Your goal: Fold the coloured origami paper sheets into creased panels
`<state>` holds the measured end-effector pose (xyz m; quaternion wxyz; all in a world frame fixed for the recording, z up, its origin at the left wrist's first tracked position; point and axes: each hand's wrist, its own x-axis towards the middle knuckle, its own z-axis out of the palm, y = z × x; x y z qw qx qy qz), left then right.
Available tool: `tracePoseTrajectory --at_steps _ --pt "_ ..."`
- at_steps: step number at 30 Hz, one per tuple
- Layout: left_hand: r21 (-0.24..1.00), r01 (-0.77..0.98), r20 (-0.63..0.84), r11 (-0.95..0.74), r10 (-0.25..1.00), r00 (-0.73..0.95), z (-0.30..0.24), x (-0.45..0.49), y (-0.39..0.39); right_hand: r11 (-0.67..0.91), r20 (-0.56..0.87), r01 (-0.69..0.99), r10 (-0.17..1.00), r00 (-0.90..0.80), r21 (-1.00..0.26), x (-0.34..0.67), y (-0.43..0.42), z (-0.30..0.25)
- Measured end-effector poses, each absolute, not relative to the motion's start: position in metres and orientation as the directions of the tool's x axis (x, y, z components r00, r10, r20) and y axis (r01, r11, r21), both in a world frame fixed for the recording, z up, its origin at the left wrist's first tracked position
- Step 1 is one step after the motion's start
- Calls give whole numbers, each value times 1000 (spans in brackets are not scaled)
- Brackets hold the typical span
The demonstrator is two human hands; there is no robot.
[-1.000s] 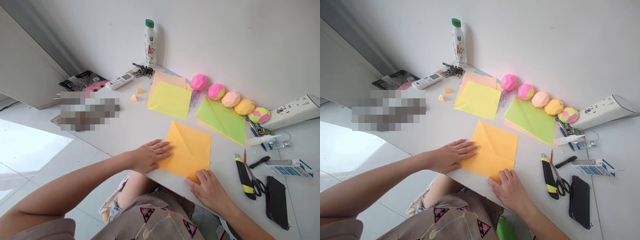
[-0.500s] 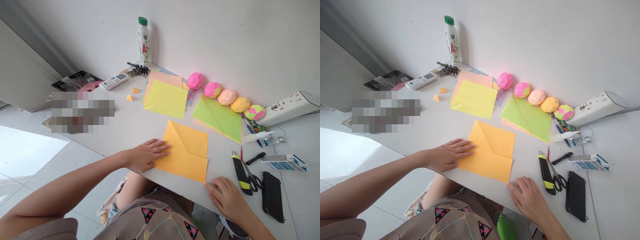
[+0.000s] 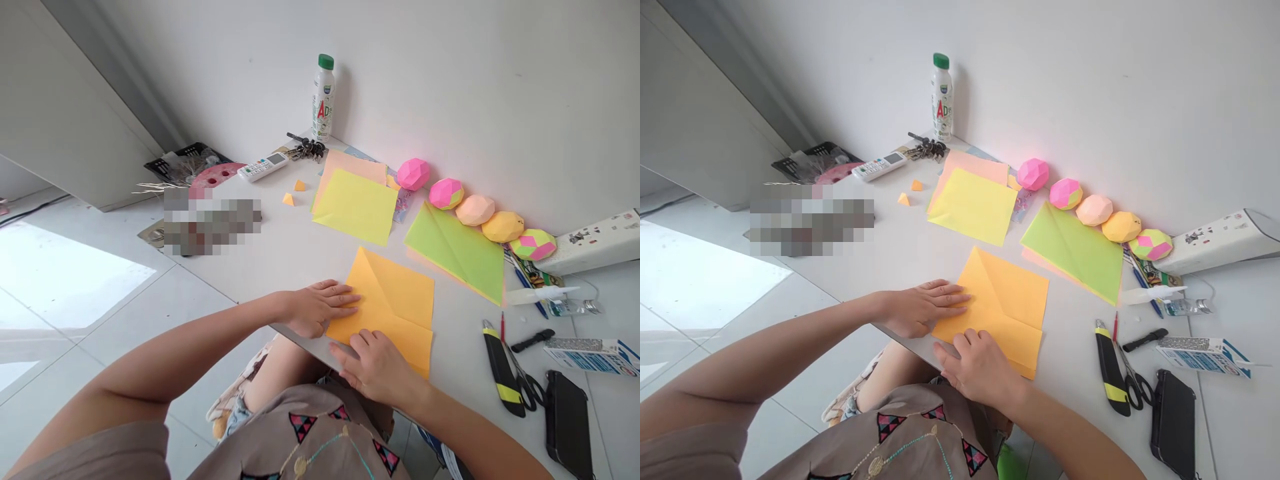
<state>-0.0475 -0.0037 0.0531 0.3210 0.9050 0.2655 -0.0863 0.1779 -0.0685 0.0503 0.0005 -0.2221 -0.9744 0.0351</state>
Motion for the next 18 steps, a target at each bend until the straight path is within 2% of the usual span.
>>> tracePoseTrajectory --at_steps 2,5,12,18 --pt "539 533 -313 -652 432 846 52 -47 -5 887 -87 457 451 -888 -71 171 -64 50" --pt "538 529 -278 -656 455 846 48 -48 -6 877 -122 474 463 -878 -78 169 -62 52" --pt "489 535 -286 -689 453 844 47 -47 -8 875 -139 482 471 -871 -54 166 -62 54" --pt "485 550 -305 -680 457 835 48 -46 -8 883 -88 466 461 -883 -56 175 -59 52"
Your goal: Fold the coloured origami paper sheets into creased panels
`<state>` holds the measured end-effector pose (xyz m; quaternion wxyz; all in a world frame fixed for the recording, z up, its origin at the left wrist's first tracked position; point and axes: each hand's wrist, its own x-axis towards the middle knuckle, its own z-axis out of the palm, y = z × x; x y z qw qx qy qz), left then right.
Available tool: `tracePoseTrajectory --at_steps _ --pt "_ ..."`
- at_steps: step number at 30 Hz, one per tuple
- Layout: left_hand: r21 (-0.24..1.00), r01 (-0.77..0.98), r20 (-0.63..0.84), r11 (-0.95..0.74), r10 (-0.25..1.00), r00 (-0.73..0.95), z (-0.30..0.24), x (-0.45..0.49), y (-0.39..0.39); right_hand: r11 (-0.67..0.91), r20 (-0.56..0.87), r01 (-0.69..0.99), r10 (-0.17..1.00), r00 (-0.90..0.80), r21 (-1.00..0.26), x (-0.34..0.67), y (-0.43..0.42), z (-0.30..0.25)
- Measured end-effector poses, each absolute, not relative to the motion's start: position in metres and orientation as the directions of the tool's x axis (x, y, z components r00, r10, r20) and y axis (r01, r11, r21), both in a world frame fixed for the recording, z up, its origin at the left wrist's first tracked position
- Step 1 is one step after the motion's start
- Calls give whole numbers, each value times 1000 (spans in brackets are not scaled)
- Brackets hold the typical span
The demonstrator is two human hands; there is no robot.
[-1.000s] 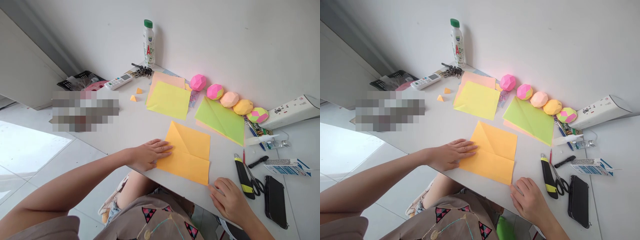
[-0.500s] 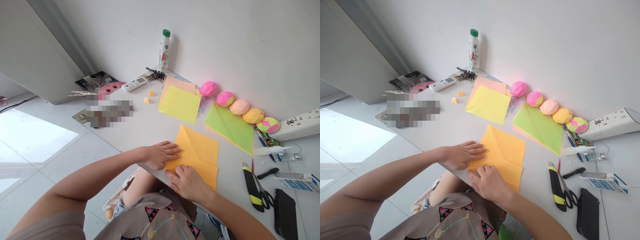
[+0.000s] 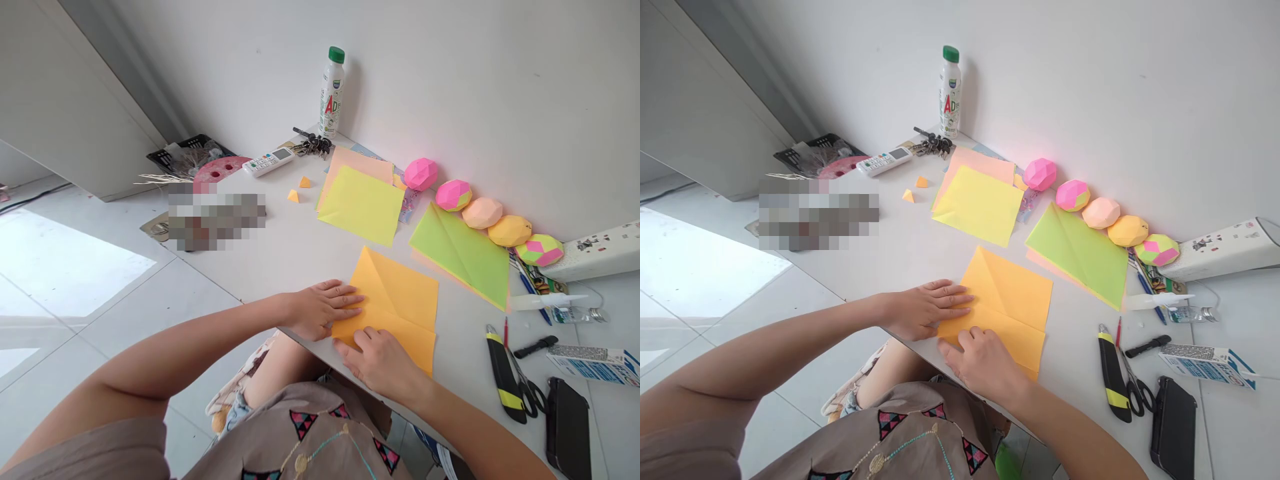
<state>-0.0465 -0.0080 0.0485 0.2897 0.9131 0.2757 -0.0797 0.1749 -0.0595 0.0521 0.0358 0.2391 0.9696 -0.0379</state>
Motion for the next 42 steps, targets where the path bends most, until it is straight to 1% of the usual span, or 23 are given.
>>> tracePoseTrajectory --at_steps 5,10,13,18,31,35,42 --pt "492 552 -322 -673 449 834 51 -46 -8 878 -44 473 471 -881 -79 192 -61 50" --pt "484 559 -262 -674 498 827 42 -45 -13 874 -27 477 477 -879 -88 198 -63 47" --pt "456 566 -224 -687 527 820 36 -45 -16 876 -42 474 472 -880 -85 200 -63 46" --pt "437 550 -193 -712 523 830 35 -45 -16 869 -72 491 486 -871 -68 213 -64 47" --pt "422 550 -214 -721 510 833 37 -46 -16 854 -130 516 506 -853 -67 278 -72 59" --pt "423 550 -223 -720 506 833 36 -47 -16 843 -160 536 523 -837 -47 298 -78 63" --pt "456 519 -139 -723 518 844 29 -49 -17 819 -142 574 566 -812 -17 330 -91 69"
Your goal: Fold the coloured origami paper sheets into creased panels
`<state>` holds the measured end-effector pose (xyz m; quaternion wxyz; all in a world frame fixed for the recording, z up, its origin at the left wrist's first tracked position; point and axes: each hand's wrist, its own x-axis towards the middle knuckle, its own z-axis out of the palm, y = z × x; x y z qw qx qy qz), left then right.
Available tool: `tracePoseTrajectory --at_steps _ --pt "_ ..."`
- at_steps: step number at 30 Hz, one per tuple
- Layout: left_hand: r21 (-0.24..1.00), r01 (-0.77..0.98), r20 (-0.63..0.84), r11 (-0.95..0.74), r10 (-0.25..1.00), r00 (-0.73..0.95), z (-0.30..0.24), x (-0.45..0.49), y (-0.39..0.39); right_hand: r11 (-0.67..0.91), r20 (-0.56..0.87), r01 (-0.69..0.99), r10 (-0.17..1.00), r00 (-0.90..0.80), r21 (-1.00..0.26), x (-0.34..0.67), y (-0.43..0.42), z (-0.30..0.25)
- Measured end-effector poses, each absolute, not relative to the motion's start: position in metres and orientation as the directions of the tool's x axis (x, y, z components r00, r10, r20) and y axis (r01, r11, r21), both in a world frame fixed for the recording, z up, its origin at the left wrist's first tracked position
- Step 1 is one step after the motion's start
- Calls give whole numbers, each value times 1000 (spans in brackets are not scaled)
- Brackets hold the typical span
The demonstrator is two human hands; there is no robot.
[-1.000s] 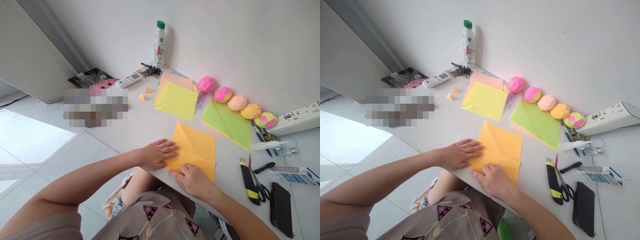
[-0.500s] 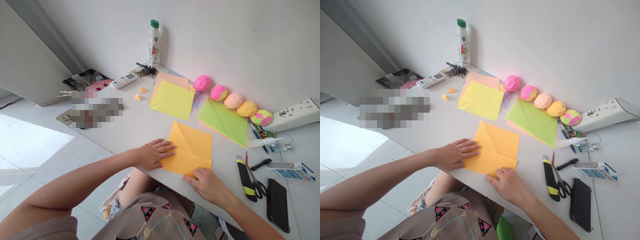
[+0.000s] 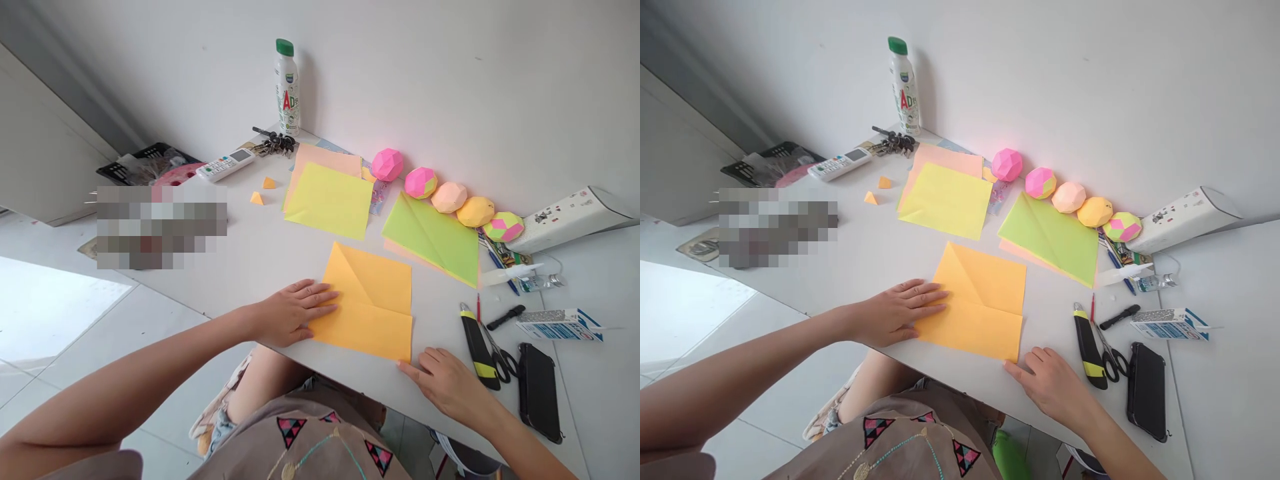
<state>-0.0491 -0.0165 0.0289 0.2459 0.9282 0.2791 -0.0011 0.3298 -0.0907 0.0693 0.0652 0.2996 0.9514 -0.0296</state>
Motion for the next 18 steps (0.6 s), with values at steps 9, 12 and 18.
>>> tracePoseTrajectory --at_steps 9,12,18 --pt "453 524 -164 -721 511 844 31 -49 -16 743 -111 658 649 -753 -121 354 -103 76" --pt "473 489 -97 -733 508 856 27 -49 -17 667 -61 704 714 -697 -242 348 -99 74" --pt "580 464 205 -670 671 712 17 -57 -29 455 100 854 890 -445 -253 306 -65 54"
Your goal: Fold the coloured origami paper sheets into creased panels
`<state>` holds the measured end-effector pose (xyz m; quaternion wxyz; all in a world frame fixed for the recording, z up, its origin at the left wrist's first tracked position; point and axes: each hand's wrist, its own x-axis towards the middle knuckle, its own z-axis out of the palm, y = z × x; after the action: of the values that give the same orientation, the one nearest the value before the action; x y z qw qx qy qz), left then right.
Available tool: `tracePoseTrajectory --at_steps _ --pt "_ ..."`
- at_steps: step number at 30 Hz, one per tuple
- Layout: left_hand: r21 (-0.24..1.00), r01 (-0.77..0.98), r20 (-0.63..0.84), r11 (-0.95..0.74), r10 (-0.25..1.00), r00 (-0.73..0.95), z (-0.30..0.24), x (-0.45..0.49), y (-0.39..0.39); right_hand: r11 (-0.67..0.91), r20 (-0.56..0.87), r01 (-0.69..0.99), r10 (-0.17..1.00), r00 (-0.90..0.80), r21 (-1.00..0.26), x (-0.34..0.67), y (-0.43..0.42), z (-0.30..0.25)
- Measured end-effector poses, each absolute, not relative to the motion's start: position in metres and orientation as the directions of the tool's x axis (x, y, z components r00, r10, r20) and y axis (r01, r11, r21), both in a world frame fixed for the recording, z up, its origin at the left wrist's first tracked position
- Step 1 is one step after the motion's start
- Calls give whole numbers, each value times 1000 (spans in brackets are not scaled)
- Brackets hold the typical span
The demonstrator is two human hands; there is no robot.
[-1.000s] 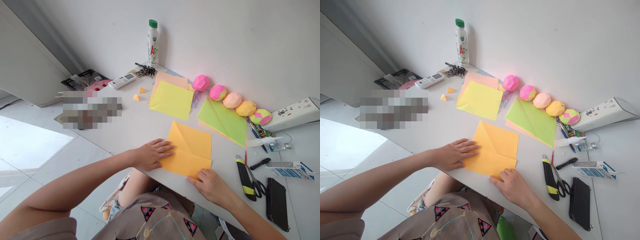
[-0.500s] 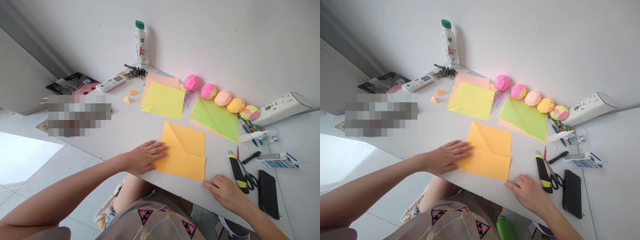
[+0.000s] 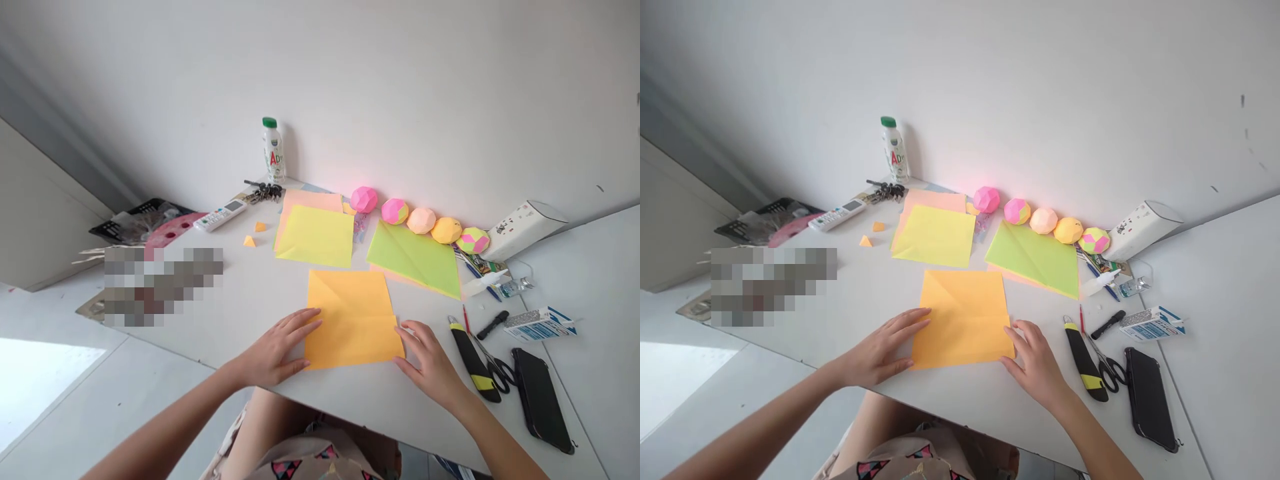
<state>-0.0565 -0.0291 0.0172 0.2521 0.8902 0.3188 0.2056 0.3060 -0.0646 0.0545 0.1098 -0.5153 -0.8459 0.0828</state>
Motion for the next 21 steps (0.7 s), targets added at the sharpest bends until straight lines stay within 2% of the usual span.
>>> tracePoseTrajectory --at_steps 4,6,8,12,14,21 --pt "687 486 244 -541 801 547 16 -64 -35 317 -124 919 928 -352 -232 280 -37 50" --pt "673 524 250 -522 828 502 14 -64 -36 287 -199 927 920 -336 -240 273 -26 53" --pt "610 576 258 -544 824 504 11 -62 -36 272 -239 928 912 -333 -255 268 -20 58" --pt "423 654 254 -628 775 579 3 -52 -34 247 -233 923 918 -320 -297 267 -14 64" --pt "368 666 262 -649 760 596 1 -49 -34 231 -213 913 926 -313 -336 267 -14 64" --pt "323 656 312 -682 731 607 -1 -52 -33 180 -150 863 948 -280 -473 271 -23 55"
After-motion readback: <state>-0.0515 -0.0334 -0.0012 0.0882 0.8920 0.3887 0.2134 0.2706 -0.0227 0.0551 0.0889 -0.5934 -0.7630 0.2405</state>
